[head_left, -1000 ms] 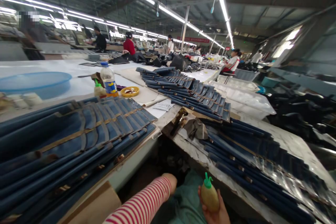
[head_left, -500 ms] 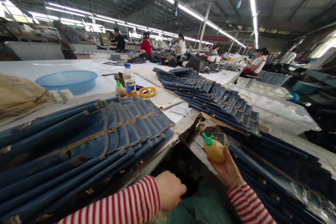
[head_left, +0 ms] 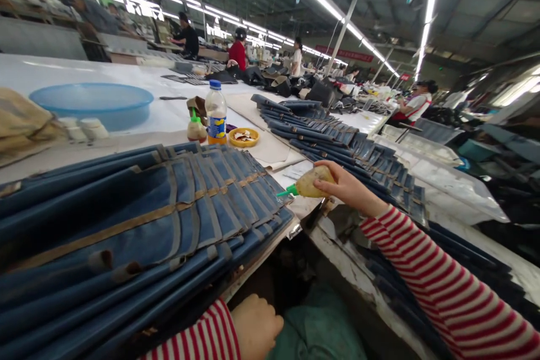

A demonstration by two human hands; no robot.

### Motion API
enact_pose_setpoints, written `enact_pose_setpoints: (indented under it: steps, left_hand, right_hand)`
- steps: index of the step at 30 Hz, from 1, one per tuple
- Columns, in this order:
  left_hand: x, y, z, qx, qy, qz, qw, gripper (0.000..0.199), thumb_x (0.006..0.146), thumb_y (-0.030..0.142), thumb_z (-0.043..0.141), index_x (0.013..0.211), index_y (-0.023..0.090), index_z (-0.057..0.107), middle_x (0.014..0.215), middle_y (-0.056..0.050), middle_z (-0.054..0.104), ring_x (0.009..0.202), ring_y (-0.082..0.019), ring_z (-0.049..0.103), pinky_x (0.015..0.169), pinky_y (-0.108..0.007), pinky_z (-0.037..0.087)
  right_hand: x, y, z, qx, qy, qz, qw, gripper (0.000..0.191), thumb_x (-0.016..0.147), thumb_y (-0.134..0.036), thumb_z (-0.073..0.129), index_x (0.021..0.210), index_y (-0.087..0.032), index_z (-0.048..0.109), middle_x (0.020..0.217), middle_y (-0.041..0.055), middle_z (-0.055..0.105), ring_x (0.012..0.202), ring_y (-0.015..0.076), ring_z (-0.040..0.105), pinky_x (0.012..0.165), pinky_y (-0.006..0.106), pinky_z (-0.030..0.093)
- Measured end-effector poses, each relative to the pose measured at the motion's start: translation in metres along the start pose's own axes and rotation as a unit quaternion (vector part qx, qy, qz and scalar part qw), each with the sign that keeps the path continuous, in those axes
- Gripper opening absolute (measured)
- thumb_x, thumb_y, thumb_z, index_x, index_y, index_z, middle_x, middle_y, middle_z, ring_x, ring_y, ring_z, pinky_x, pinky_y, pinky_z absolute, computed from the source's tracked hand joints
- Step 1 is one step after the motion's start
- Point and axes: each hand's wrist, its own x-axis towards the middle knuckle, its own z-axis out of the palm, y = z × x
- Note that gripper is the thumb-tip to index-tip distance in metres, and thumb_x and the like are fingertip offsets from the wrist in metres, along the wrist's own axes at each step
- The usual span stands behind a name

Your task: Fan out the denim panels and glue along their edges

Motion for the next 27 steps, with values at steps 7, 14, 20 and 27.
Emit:
enact_pose_setpoints:
  steps: [7,14,20,27]
  left_hand:
    - [0.002,0.007,0.005,0.003,-0.051,-0.042,0.998,0.027,0.082,0.022,0.044,0.099,0.011,0.062,0.096,-0.016,0.063,0.092,-0.029,0.058,0.082,-0.046,0.045]
    - [0.004,0.01,0.013,0.01,-0.056,-0.047,0.997,0.032,0.071,0.02,0.061,0.1,0.009,0.061,0.098,-0.016,0.063,0.093,-0.03,0.057,0.084,-0.046,0.044]
    - [0.005,0.012,0.012,0.023,-0.062,-0.038,0.997,0.032,0.072,0.023,0.061,0.101,0.01,0.06,0.098,-0.016,0.063,0.092,-0.029,0.057,0.083,-0.045,0.044]
    - [0.004,0.015,0.008,0.016,-0.085,-0.036,0.996,0.03,0.078,0.022,0.052,0.103,0.008,0.059,0.101,-0.018,0.061,0.096,-0.03,0.056,0.087,-0.046,0.043]
  right_hand:
    - [0.007,-0.027,0.013,-0.182,-0.073,-0.002,0.981,0.049,0.061,-0.016,0.071,0.108,-0.014,0.057,0.081,-0.0032,0.06,0.072,0.0093,0.056,0.064,0.019,0.046]
    - [0.001,-0.038,0.02,-0.262,-0.131,0.029,0.956,0.052,0.068,-0.037,0.068,0.113,-0.022,0.045,0.092,0.0017,0.057,0.081,0.0181,0.059,0.072,0.031,0.053]
    - [-0.008,-0.023,0.016,-0.295,-0.107,-0.013,0.949,0.059,0.068,-0.044,0.066,0.117,-0.024,0.042,0.105,0.0046,0.053,0.092,0.0218,0.057,0.08,0.035,0.051]
    - [-0.024,-0.004,0.006,-0.327,-0.068,-0.032,0.942,0.057,0.069,-0.045,0.065,0.118,-0.023,0.044,0.107,0.0052,0.055,0.095,0.0231,0.056,0.085,0.037,0.047]
